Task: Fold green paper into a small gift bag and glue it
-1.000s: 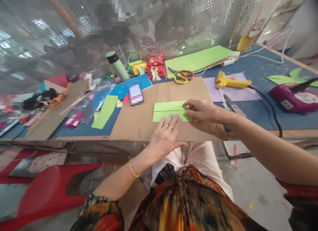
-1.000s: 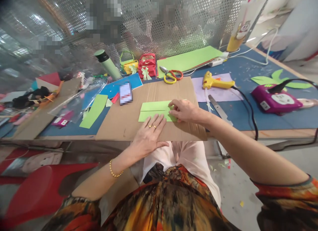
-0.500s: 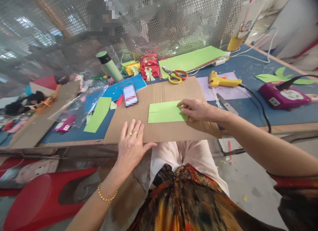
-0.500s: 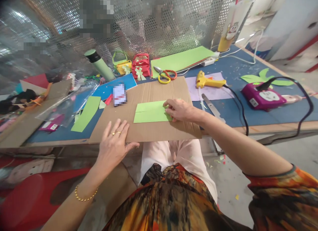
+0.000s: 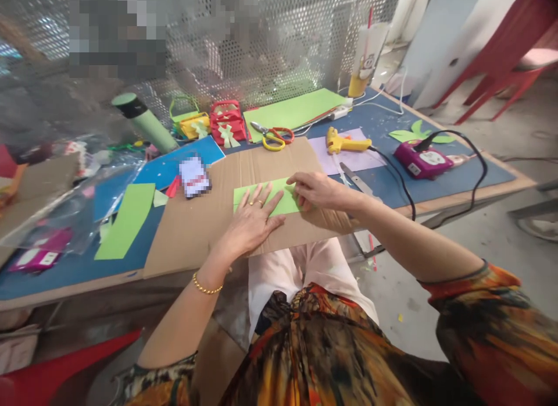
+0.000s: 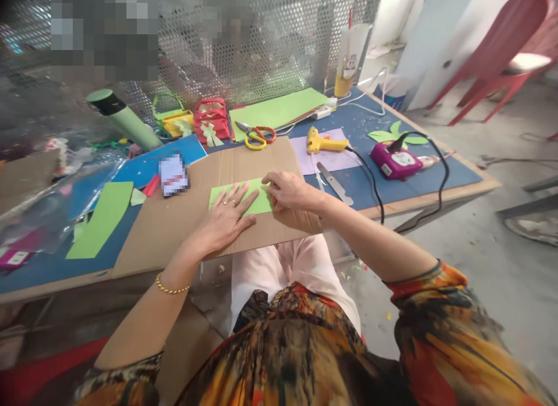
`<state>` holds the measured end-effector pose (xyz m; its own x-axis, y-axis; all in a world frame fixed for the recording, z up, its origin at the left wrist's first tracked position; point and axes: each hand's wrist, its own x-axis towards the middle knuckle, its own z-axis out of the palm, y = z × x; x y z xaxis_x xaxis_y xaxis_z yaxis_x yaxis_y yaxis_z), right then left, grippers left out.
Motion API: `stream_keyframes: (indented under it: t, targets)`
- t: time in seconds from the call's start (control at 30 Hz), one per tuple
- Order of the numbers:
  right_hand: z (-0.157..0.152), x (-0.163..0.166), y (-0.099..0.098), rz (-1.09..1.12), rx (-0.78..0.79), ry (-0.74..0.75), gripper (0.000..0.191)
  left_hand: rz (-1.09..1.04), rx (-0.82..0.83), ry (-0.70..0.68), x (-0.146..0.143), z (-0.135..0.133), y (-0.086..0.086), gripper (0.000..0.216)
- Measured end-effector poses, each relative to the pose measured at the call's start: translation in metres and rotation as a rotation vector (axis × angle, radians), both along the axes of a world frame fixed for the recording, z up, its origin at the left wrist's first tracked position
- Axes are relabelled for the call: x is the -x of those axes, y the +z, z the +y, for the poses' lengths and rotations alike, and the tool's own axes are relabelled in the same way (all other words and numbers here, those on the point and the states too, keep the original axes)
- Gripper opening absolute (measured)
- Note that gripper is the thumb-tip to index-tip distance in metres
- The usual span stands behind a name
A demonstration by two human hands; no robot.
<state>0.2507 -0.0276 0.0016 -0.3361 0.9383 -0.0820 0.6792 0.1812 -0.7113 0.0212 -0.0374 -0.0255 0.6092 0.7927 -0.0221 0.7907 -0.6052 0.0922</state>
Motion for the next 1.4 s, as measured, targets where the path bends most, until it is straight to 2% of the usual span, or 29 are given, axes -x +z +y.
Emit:
stream_keyframes:
  t: [0.07,0.13,0.17,0.2,0.3,0.37,0.43,0.53,0.7,0.9,0.93,1.0,1.1,1.17,1.27,1.4]
  targets:
    - [-0.010,-0.011,0.001,-0.017,-0.169,-0.112,0.035,-0.013,-0.013,-0.002,0.003,-0.001,-0.001,0.068]
    - [-0.024,-0.015,-0.003,-0.121,-0.453,-0.267,0.035,-0.022,-0.018,-0.013,0.005,-0.002,-0.001,0.069]
    - [-0.032,-0.013,-0.006,-0.181,-0.544,-0.269,0.036,-0.023,-0.019,-0.018,0.005,-0.002,-0.001,0.071]
    - [-0.041,-0.008,-0.011,-0.229,-0.592,-0.181,0.039,-0.022,-0.019,-0.023,0.006,-0.002,-0.002,0.073]
    - [-0.064,0.015,-0.032,-0.290,-0.643,0.178,0.059,-0.025,-0.028,-0.046,0.007,-0.001,-0.003,0.082]
    - [-0.075,0.026,-0.046,-0.345,-0.686,0.185,0.085,-0.033,-0.045,-0.056,0.008,0.000,-0.004,0.087]
    - [-0.081,0.027,-0.054,-0.386,-0.706,0.192,0.093,-0.033,-0.051,-0.053,0.008,-0.001,-0.004,0.090]
    - [-0.088,0.011,-0.055,-0.427,-0.708,0.170,0.085,-0.027,-0.044,-0.047,0.008,-0.001,-0.004,0.093]
    - [-0.103,-0.015,-0.044,-0.550,-0.786,0.113,0.076,-0.019,-0.031,-0.044,0.006,-0.001,-0.003,0.093]
    - [-0.112,-0.014,-0.027,-0.610,-0.904,-0.038,0.058,0.011,0.044,0.007,-0.001,-0.009,0.007,0.090]
    - [-0.108,-0.009,-0.027,-0.581,-0.972,-0.049,0.063,0.013,0.063,0.012,-0.002,-0.010,0.008,0.090]
    - [-0.099,0.006,-0.033,-0.525,-1.035,0.037,0.071,0.011,0.073,0.019,-0.003,-0.011,0.009,0.090]
    - [-0.088,0.029,-0.049,-0.494,-0.991,0.210,0.078,0.003,0.058,0.019,-0.002,-0.011,0.007,0.091]
    - [-0.087,0.033,-0.060,-0.507,-0.968,0.212,0.080,-0.005,0.041,0.012,-0.001,-0.011,0.005,0.091]
    - [-0.093,0.019,-0.068,-0.531,-0.932,0.153,0.076,-0.022,0.033,0.005,0.001,-0.011,0.004,0.093]
    - [-0.106,-0.004,-0.063,-0.550,-0.923,0.065,0.067,-0.036,0.033,0.004,0.001,-0.010,0.004,0.094]
